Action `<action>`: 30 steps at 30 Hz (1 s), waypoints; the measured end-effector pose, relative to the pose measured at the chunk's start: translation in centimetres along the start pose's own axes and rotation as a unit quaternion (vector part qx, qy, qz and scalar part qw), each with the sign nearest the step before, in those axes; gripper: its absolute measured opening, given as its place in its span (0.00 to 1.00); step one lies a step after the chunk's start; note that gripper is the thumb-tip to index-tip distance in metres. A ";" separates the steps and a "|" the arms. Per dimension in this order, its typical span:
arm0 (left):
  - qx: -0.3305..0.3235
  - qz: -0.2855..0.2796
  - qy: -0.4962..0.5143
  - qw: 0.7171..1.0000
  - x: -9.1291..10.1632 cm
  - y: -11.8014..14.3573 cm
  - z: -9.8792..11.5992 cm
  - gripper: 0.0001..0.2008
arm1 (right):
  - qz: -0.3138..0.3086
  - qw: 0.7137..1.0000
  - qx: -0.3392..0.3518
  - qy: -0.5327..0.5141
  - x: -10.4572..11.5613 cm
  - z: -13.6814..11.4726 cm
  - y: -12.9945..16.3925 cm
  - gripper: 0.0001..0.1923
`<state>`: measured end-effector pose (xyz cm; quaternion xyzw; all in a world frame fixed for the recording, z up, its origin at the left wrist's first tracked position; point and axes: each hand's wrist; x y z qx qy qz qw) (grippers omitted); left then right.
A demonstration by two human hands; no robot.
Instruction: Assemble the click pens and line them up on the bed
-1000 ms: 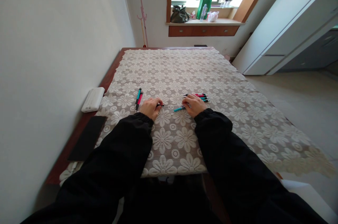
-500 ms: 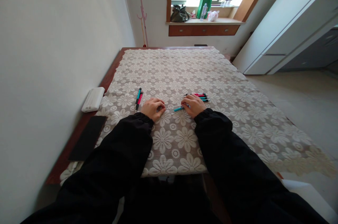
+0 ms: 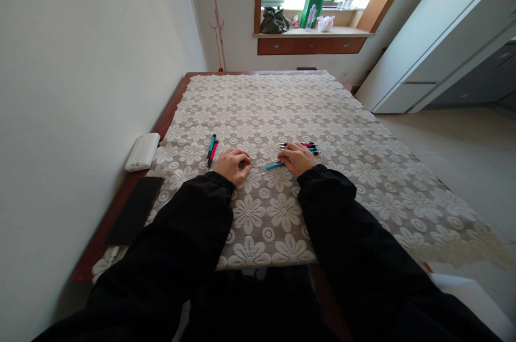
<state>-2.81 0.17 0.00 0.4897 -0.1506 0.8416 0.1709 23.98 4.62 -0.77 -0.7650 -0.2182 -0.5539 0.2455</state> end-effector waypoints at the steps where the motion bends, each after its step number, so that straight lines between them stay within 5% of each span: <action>1: 0.000 0.003 0.001 1.000 -0.1 0.0 -0.1 0.04 | -0.007 1.000 0.007 -0.002 0.0 -0.1 0.0 0.09; 30: -0.007 0.003 0.002 1.000 0.0 0.0 -0.2 0.03 | -0.014 1.000 0.000 -0.013 0.2 -0.3 -0.1 0.07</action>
Point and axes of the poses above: each hand's wrist, its own y-axis away from the middle knuckle, its own x-axis out of the back of the hand, z = x × y, and after that the axes turned 15 degrees about -z, right-handed
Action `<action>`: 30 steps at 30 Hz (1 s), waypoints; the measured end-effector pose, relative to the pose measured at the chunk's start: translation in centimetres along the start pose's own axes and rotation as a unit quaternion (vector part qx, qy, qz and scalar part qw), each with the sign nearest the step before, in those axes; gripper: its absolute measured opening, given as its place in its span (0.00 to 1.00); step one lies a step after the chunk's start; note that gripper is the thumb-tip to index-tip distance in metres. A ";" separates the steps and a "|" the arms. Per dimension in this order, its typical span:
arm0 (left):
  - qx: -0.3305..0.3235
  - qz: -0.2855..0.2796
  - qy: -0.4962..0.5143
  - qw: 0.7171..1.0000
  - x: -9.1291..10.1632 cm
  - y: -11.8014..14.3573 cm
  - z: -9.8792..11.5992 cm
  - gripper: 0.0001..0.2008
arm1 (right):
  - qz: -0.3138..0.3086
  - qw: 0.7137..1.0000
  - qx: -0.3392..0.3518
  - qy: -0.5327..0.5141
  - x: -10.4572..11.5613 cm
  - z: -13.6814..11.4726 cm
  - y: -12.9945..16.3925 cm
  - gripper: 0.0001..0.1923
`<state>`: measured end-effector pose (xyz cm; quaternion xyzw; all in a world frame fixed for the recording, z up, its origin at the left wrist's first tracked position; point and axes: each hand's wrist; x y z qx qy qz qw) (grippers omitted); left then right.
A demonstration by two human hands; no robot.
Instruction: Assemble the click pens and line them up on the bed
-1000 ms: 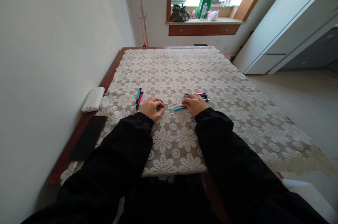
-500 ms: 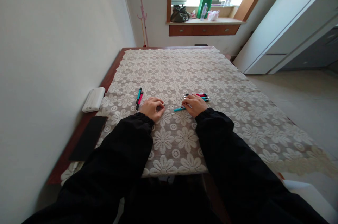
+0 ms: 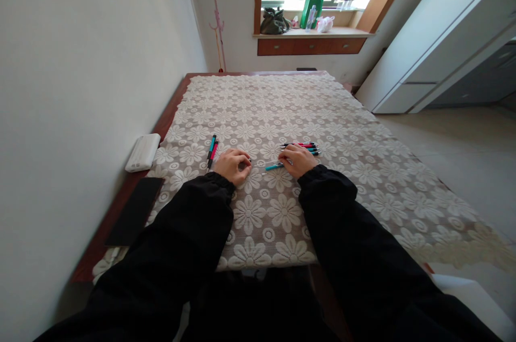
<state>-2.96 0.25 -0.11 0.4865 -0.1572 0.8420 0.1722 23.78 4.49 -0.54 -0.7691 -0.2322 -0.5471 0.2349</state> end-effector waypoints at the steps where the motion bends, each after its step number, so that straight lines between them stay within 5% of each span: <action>1: -0.002 0.000 0.000 1.000 0.0 0.0 0.0 0.03 | 0.000 1.000 0.001 0.000 0.0 0.0 0.0 0.07; 30: 0.011 -0.001 0.013 1.000 -0.1 -0.1 0.1 0.04 | -0.007 1.000 0.024 -0.004 -0.2 -0.4 -0.1 0.07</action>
Point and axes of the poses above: each hand's wrist, its own y-axis away from the middle knuckle, its own x-axis out of the back of the hand, z = x × y, and after that the axes turned 15 degrees about -z, right-handed
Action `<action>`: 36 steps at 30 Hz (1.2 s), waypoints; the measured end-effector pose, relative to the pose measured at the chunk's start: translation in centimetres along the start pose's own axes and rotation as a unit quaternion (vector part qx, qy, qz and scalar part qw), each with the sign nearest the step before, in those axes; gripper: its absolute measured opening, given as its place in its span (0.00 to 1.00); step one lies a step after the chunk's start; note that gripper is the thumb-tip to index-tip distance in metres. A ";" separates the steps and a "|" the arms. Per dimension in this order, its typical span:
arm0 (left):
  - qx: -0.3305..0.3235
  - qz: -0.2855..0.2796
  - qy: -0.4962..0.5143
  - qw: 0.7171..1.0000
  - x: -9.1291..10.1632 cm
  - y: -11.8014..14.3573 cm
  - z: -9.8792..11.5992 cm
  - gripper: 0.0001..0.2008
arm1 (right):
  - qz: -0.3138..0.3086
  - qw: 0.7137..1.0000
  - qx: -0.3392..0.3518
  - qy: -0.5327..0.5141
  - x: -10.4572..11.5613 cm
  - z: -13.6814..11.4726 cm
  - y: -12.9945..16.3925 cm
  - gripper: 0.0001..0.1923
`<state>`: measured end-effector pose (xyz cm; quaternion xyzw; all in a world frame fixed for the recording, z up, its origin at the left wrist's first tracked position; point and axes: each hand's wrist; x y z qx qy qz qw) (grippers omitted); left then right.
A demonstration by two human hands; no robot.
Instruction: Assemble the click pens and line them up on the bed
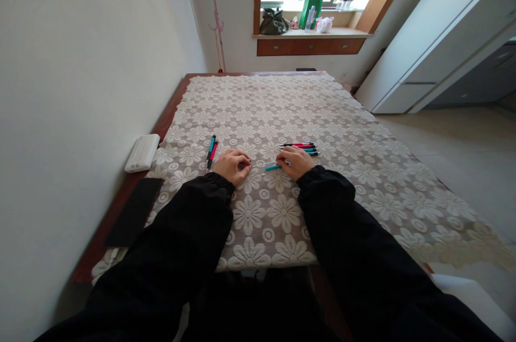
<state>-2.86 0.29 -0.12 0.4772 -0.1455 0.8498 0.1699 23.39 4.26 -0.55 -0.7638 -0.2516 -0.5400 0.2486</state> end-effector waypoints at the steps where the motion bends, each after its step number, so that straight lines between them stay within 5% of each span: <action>1: -0.003 0.002 -0.001 1.000 0.0 0.0 -0.1 0.04 | 0.000 1.000 0.004 -0.003 0.0 -0.1 0.0 0.07; 16: -0.097 0.020 0.007 0.995 -0.3 -0.3 -0.5 0.03 | 0.032 0.996 0.076 -0.046 -0.5 -0.7 -0.2 0.07; 36: -0.063 0.023 -0.006 0.998 0.0 -0.2 -0.4 0.01 | 0.060 0.986 0.140 -0.069 -0.2 -1.1 -0.2 0.08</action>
Point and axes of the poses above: each hand's wrist, its own y-axis away from the middle knuckle, its own x-axis out of the back of the hand, z = x × y, and after that the axes turned 15 degrees about -z, right-handed
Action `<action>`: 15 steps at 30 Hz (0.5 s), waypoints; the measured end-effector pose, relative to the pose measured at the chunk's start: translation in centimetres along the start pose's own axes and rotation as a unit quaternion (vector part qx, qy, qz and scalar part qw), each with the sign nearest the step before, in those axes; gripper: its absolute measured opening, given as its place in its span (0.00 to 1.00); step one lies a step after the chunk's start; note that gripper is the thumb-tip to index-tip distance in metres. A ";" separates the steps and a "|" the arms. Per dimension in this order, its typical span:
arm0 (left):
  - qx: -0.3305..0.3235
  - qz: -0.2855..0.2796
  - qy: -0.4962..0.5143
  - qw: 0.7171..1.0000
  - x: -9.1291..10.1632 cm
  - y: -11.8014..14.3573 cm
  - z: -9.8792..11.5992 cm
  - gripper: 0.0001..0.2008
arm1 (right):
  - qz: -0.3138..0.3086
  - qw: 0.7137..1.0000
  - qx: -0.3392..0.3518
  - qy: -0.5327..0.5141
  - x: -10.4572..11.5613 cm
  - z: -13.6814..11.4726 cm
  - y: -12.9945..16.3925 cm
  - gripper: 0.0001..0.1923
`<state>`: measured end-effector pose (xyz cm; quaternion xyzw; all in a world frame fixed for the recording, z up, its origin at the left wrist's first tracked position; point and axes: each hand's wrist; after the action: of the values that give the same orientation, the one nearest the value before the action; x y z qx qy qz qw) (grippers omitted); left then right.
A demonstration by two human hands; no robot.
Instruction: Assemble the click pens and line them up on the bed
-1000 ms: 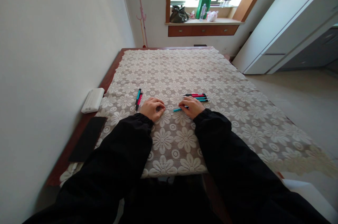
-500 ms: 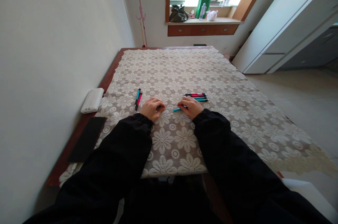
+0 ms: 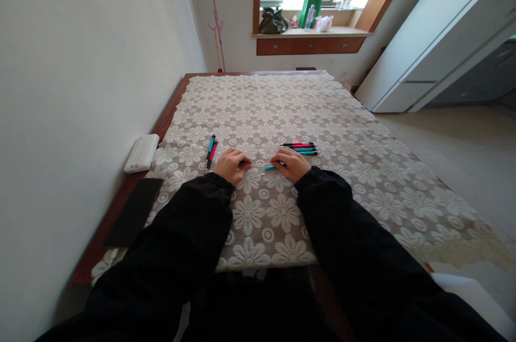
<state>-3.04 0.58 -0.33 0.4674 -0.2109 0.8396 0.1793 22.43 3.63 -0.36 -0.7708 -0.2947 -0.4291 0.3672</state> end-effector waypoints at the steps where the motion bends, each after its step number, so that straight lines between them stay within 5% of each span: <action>1: 0.001 0.001 0.001 1.000 0.0 0.0 0.0 0.01 | 0.001 1.000 0.002 0.000 0.0 0.0 0.0 0.08; 15: 0.009 -0.012 0.003 1.000 0.0 0.0 0.0 0.01 | -0.016 1.000 0.007 -0.010 0.0 0.0 0.0 0.09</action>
<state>-3.07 0.60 -0.36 0.4687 -0.1967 0.8409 0.1858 22.48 3.65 -0.35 -0.7676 -0.3142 -0.4248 0.3627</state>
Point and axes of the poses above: each hand's wrist, its own y-axis away from the middle knuckle, its own x-axis out of the back of the hand, z = x × y, and after that the axes turned 15 degrees about -z, right-handed
